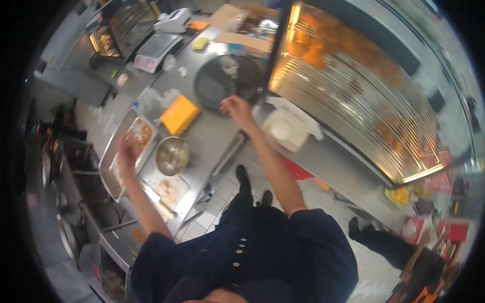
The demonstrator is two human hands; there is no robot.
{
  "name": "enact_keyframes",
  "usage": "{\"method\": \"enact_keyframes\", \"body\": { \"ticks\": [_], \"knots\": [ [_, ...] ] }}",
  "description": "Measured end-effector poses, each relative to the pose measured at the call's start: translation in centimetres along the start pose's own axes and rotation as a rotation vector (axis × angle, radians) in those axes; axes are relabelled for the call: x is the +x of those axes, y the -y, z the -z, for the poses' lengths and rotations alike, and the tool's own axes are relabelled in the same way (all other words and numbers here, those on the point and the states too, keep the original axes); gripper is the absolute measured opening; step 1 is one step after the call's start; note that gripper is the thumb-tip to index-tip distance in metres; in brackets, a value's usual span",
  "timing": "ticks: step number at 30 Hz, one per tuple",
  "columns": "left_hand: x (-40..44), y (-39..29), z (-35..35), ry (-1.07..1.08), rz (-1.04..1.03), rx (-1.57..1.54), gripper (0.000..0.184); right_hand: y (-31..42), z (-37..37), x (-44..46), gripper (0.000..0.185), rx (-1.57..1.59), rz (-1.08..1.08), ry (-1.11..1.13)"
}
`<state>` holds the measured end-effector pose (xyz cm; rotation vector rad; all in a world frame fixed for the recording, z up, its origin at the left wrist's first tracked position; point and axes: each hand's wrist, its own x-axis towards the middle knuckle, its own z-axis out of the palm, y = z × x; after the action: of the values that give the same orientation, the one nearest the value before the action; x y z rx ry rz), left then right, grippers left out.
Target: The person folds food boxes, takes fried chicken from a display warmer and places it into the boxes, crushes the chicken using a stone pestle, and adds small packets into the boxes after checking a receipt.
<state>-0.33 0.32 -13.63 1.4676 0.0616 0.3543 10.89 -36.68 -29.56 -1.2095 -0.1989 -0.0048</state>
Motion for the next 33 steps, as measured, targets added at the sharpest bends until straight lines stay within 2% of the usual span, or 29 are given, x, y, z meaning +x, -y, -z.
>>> {"method": "enact_keyframes", "body": {
  "ticks": [1, 2, 3, 5, 6, 8, 10, 12, 14, 18, 20, 21, 23, 24, 26, 29, 33],
  "knots": [
    [3.1, 1.9, -0.5, 0.190, 0.151, 0.130, 0.039, -0.5, 1.1, 1.6, 0.026, -0.106, -0.092, -0.015],
    [4.0, 7.6, -3.8, 0.128, 0.205, 0.180, 0.036, -1.9, 4.1, 2.5, 0.026, -0.183, -0.146, 0.023],
    [6.7, 7.9, -5.1, 0.196, 0.133, 0.374, 0.034, -3.4, 2.8, 4.1, 0.028, -0.281, -0.175, 0.046],
    [14.2, 17.3, -3.4, 0.353, 0.103, 0.591, 0.031, -5.2, 1.3, 8.3, 0.030, -0.417, -0.186, 0.097],
    [17.0, 22.1, -3.0, 0.363, 0.192, 0.593, 0.029, -6.6, 0.1, 9.2, 0.032, -0.516, -0.210, 0.105],
    [20.2, 30.7, -2.1, 0.433, 0.029, 0.887, 0.027, -10.0, -1.7, 9.7, 0.038, -0.633, -0.306, 0.168],
    [20.0, 35.0, -3.1, 0.466, -0.086, 1.080, 0.025, -12.5, -3.9, 9.2, 0.041, -0.731, -0.314, 0.227],
    [19.7, 35.3, -4.8, 0.401, -0.077, 1.154, 0.024, -15.1, -5.6, 8.7, 0.046, -0.845, -0.322, 0.290],
    [19.5, 36.2, -5.8, 0.320, -0.107, 1.244, 0.019, -17.7, -6.8, 8.3, 0.060, -0.989, -0.353, 0.210],
    [19.0, 37.9, -6.3, 0.254, -0.041, 1.279, 0.016, -19.2, -8.0, 8.1, 0.066, -0.918, -0.467, 0.072],
    [19.2, 38.4, -6.1, 0.186, -0.090, 1.305, 0.015, -19.6, -8.4, 8.1, 0.065, -0.875, -0.412, -0.073],
    [19.4, 38.7, -5.8, 0.188, -0.082, 1.307, 0.015, -19.9, -8.6, 8.0, 0.065, -0.873, -0.420, -0.069],
    [20.4, 39.2, -5.1, 0.250, -0.021, 1.240, 0.016, -20.2, -9.1, 8.1, 0.051, -0.849, -0.321, -0.174],
    [21.4, 39.4, -4.4, 0.251, -0.015, 1.241, 0.016, -19.8, -9.2, 8.2, 0.051, -0.849, -0.326, -0.172],
    [22.9, 39.8, -2.6, 0.410, 0.185, 0.915, 0.016, -19.2, -9.4, 8.0, 0.039, -0.788, -0.371, -0.220],
    [23.0, 39.4, -2.0, 0.423, 0.101, 1.061, 0.016, -23.1, -8.0, 7.8, 0.031, -0.859, -0.270, -0.132],
    [22.2, 37.9, -3.6, 0.411, 0.161, 1.038, 0.016, -23.5, -8.6, 7.1, 0.030, -0.890, -0.234, -0.177]
  ]
}}
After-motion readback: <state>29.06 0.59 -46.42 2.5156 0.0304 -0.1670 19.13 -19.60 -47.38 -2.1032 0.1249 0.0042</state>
